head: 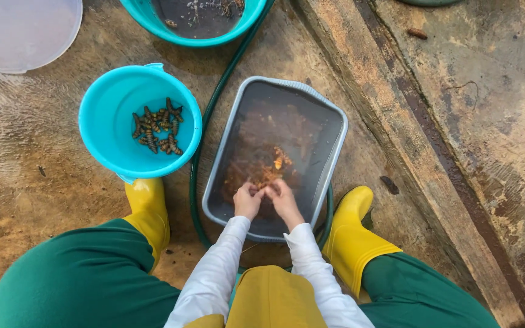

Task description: Washing and cleaning turmeric roots in a basin using water from a hose.

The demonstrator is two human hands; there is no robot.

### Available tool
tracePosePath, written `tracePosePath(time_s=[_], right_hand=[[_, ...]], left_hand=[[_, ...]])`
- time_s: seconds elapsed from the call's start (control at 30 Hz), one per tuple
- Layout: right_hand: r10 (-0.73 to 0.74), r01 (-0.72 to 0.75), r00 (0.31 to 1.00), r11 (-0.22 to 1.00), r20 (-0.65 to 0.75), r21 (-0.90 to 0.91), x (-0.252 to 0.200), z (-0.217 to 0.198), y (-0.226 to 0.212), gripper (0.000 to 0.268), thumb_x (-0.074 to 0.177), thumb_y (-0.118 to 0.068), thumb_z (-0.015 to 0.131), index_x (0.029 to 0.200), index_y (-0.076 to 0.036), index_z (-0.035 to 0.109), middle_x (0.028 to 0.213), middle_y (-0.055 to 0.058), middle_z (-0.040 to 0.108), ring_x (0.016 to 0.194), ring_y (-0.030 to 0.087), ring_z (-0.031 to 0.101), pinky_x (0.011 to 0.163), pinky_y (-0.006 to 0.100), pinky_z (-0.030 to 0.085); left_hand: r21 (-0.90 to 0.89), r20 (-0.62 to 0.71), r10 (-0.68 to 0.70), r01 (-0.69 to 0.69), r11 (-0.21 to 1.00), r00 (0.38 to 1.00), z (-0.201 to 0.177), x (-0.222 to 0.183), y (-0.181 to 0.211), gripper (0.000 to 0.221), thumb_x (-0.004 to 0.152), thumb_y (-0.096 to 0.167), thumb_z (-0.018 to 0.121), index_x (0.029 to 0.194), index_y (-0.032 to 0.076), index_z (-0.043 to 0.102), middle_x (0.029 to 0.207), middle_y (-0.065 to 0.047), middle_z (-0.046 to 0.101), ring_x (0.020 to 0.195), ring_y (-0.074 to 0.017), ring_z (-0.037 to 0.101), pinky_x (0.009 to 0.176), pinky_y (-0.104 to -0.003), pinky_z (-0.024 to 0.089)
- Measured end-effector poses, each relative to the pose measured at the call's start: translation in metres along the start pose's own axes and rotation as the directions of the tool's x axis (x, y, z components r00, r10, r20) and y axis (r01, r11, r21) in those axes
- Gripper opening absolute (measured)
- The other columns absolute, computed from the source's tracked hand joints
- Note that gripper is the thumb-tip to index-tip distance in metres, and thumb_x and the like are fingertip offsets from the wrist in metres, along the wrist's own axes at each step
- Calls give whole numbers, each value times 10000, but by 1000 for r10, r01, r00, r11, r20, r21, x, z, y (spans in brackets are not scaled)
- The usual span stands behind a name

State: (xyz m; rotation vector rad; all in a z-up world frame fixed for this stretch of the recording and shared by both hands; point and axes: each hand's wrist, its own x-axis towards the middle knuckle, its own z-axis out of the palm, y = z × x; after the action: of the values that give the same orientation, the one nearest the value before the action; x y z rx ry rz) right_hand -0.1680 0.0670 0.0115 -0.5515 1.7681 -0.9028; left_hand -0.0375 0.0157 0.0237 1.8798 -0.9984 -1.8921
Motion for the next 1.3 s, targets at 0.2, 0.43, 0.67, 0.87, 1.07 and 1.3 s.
tracePosePath(time_s=[0.2,0.43,0.67,0.87,1.07,1.3], right_hand=[[-18,18,1000,999,8,-30,-17,-10,-22,154,936,-68,750,1062,20,738,1009,142,776,900,171,707,823,310,568],[163,-175,984,886,65,430,-31,-30,-108,271,938,-125,626,1206,-145,660,1147,20,749,1017,131,727,841,307,598],[11,-63,992,902,-124,-427,-42,-5,-78,427,822,-25,801,1219,-52,646,988,102,757,915,194,739,800,325,570],[-6,-17,994,979,111,201,-24,-45,-69,187,936,-54,696,1116,-4,710,1068,69,770,952,155,719,820,296,596],[-17,2,997,984,79,181,-27,-26,-99,190,1011,-158,607,1124,-52,716,1082,50,735,926,148,709,815,300,604],[-301,113,943,693,-144,-712,-27,-1,-6,156,883,-144,752,958,-8,741,847,128,736,826,332,763,695,374,554]], left_hand=[[137,176,24,-48,989,984,-25,4,2,200,905,114,794,1075,39,720,933,-74,763,838,-167,714,759,-316,580],[-501,414,116,120,857,903,-2,22,-11,230,940,-32,671,1125,77,589,1115,-46,709,986,-126,711,848,-311,617],[341,140,224,-259,904,965,-6,-1,-38,302,930,148,790,1157,19,638,1010,-157,737,910,-248,730,765,-356,543],[-99,352,-18,56,994,936,-11,6,-12,332,953,189,767,1181,-1,620,935,-108,721,768,-198,729,664,-333,598],[-190,340,156,-95,977,927,-8,5,7,210,1001,122,680,1171,-1,694,948,-93,761,788,-176,742,705,-320,607],[568,204,178,-265,779,963,-1,14,-69,212,898,99,764,1106,66,753,1030,-168,745,998,-325,730,902,-429,523]])
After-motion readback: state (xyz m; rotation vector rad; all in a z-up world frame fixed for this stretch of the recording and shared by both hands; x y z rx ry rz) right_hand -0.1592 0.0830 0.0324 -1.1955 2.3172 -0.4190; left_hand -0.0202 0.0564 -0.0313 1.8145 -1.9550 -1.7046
